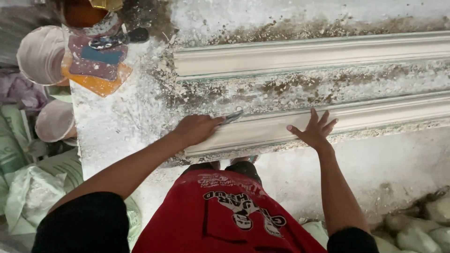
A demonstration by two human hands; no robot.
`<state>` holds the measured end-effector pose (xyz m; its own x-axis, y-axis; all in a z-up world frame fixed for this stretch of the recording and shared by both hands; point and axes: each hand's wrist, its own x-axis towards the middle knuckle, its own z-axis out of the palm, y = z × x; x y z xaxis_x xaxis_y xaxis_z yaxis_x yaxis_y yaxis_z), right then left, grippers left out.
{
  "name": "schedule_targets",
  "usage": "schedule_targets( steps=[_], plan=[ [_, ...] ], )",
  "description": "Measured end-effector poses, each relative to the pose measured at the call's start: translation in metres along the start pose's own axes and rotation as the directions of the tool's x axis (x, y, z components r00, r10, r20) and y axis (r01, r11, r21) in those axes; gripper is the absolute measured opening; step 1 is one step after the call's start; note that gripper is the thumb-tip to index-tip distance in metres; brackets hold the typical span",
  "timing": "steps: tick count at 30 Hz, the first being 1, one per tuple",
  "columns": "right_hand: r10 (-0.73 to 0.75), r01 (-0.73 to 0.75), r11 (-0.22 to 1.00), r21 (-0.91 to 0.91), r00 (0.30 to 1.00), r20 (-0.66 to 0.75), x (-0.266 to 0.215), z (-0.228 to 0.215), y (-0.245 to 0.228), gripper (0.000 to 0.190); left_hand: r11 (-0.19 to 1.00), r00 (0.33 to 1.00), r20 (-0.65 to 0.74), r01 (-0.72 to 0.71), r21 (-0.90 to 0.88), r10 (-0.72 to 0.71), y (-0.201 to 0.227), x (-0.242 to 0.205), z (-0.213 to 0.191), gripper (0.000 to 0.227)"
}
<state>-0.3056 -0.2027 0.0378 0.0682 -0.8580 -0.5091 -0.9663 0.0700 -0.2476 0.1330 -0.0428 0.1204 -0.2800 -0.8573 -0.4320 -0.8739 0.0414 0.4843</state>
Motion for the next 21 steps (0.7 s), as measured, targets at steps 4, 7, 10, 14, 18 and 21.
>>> schedule_targets(
  steps=[4, 7, 10, 14, 18, 21],
  plan=[
    [-0.036, 0.035, 0.994, -0.103, 0.999, -0.011, 0.015, 0.011, 0.019, 0.144, 0.989, 0.983, -0.111, -0.141, 0.039, 0.144, -0.010, 0.000, -0.009, 0.041],
    [-0.023, 0.022, 0.999, -0.041, 0.999, -0.034, 0.023, 0.021, 0.028, 0.145, 0.999, 0.999, 0.038, -0.012, 0.042, 0.010, -0.025, -0.025, -0.032, 0.041],
    [-0.111, 0.097, 0.966, -0.238, 0.993, -0.049, 0.040, 0.029, 0.045, 0.144, 0.994, 0.994, 0.082, 0.063, 0.088, -0.070, -0.017, -0.007, -0.023, 0.038],
    [0.000, 0.001, 0.998, -0.057, 1.000, 0.017, 0.016, 0.015, 0.022, 0.144, 0.996, 0.996, -0.034, -0.076, 0.040, 0.077, 0.006, 0.027, -0.001, 0.042],
    [-0.008, 0.009, 0.999, -0.035, 1.000, 0.017, 0.013, 0.009, 0.016, 0.145, 0.993, 0.975, 0.210, 0.055, 0.103, -0.076, 0.024, -0.007, -0.058, 0.047],
    [-0.008, 0.008, 0.998, -0.058, 1.000, 0.008, 0.021, 0.015, 0.023, 0.144, 0.945, 0.987, 0.159, -0.048, 0.322, -0.004, -0.012, -0.035, -0.041, 0.054]
  ],
)
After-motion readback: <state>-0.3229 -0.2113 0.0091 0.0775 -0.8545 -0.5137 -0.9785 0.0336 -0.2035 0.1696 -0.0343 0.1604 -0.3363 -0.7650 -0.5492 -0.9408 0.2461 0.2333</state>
